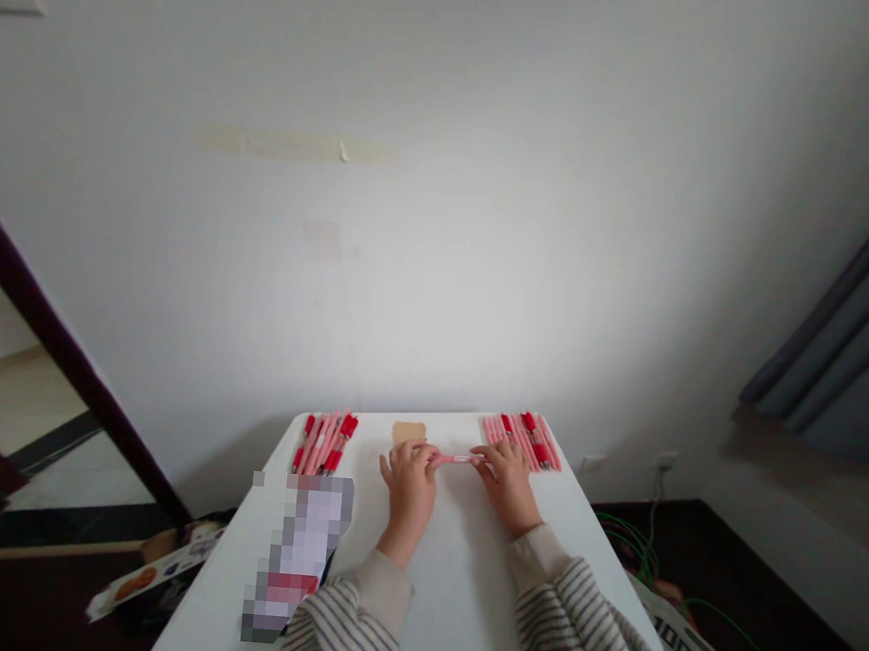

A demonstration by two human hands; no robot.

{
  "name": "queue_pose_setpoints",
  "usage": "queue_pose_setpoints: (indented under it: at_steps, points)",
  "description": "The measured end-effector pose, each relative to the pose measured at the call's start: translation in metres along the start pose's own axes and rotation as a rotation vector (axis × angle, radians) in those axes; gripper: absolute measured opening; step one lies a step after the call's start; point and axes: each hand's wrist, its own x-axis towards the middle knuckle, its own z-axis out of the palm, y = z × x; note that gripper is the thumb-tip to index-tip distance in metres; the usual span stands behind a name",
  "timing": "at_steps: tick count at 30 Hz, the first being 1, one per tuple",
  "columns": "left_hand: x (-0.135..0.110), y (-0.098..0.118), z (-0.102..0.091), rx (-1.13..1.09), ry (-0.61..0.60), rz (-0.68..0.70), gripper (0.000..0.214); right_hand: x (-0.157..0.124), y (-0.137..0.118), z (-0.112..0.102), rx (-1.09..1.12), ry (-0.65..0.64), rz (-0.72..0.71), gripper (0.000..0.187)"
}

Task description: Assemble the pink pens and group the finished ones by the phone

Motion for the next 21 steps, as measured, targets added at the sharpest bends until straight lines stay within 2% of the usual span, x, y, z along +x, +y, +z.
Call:
queue_pose_setpoints:
  at_steps: [3, 9, 15, 21]
  points:
    - [-0.0006, -0.0003, -0.0001, 0.014, 0.002, -0.014, 0.016, 0.0007, -0.0004, -0.0020, 0.037, 0.004, -0.005, 0.024]
    - [-0.0007, 0.0006, -0.0002, -0.006, 0.002, 0.007, 0.015, 0.0019, -0.0048, -0.0068, 0.093, -0.019, 0.044, 0.015]
    - [-0.0004, 0.0000, -0.0007, 0.014, 0.004, -0.017, 0.015, 0.0010, -0.0048, -0.0064, 0.090, -0.053, 0.035, 0.016]
    - [-0.0005, 0.0025, -0.0026, 0.009, -0.005, -0.012, 0.016, 0.0000, -0.0004, -0.0019, 0.045, -0.019, 0.029, 0.019]
